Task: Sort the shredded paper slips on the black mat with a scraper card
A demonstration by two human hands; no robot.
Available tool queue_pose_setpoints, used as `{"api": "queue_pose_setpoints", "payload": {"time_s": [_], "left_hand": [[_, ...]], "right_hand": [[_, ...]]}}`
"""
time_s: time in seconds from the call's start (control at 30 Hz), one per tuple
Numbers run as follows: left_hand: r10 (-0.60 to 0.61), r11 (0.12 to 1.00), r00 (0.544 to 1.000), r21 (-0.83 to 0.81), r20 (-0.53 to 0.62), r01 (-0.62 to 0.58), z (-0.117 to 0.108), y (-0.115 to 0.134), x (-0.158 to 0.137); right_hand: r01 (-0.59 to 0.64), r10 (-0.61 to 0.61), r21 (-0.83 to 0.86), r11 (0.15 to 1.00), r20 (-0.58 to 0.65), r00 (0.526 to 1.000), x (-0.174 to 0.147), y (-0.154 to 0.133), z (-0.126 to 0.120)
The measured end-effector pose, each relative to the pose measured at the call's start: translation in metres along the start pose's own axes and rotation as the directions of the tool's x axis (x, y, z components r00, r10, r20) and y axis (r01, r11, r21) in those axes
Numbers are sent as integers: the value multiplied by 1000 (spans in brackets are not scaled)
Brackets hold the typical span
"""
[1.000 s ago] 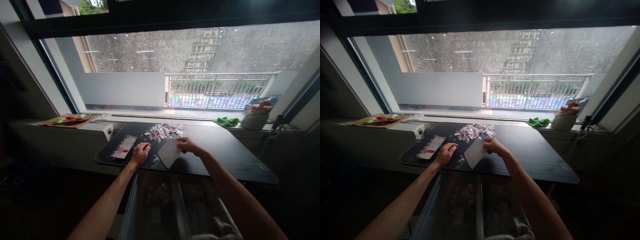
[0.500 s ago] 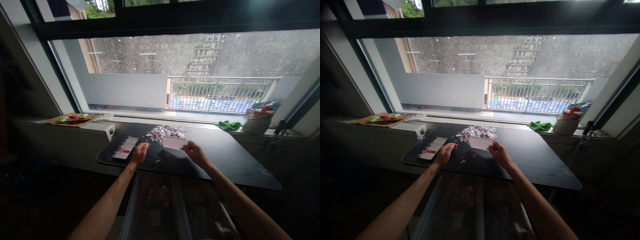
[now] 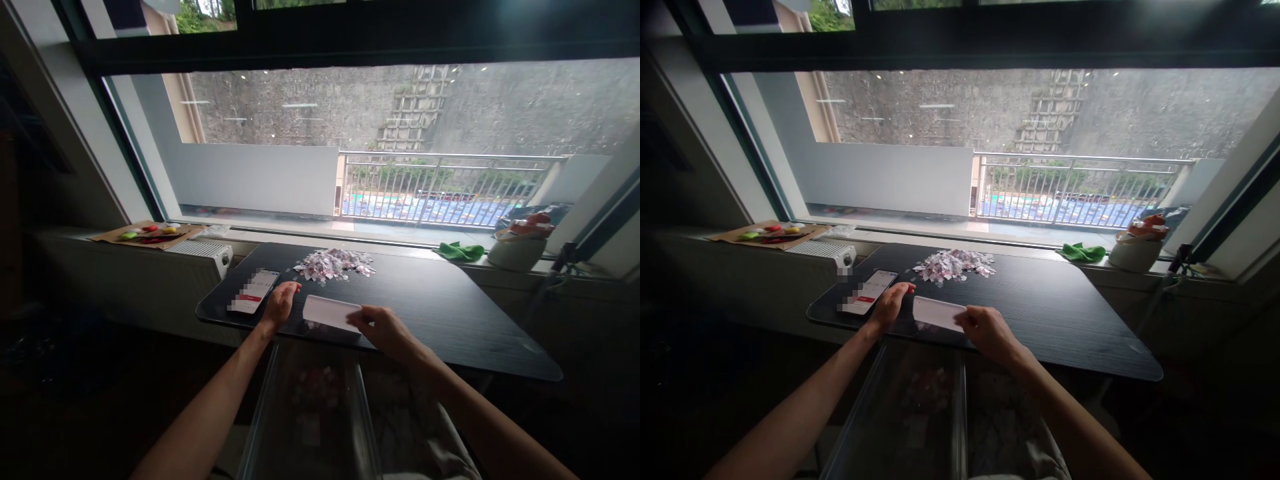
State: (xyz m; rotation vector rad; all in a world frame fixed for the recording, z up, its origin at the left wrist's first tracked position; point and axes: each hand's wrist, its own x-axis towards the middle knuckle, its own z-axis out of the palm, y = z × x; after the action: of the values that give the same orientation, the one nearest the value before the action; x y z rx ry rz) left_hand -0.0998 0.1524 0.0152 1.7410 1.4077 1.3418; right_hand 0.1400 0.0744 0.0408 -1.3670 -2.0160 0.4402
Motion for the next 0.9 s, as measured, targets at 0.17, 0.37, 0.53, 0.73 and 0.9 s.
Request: {"api": "queue_pose_setpoints", "payload": {"time_s": [0.17, 0.37, 0.53, 0.73, 0.9], "left_hand": [[-18, 1000, 1000, -11, 0, 18, -1, 2, -2], [-14, 1000, 1000, -3, 4, 14, 0, 0, 0], [-1, 999, 1000, -44, -11, 1, 2, -3, 1], [13, 999, 1000, -41, -5, -13, 2, -2, 0], [3, 1000, 1000, -28, -9, -3, 1, 1, 0]], "right_hand": [[14, -10, 64, 998, -57, 998, 13, 4, 2], [46, -46, 12, 999, -4, 999, 15, 4, 8], [170, -171, -78, 982, -5, 985, -19, -9, 3], [302, -307, -76, 950, -72, 949, -30, -7, 3], [326, -337, -108, 939, -113, 935, -29, -1, 5]]}}
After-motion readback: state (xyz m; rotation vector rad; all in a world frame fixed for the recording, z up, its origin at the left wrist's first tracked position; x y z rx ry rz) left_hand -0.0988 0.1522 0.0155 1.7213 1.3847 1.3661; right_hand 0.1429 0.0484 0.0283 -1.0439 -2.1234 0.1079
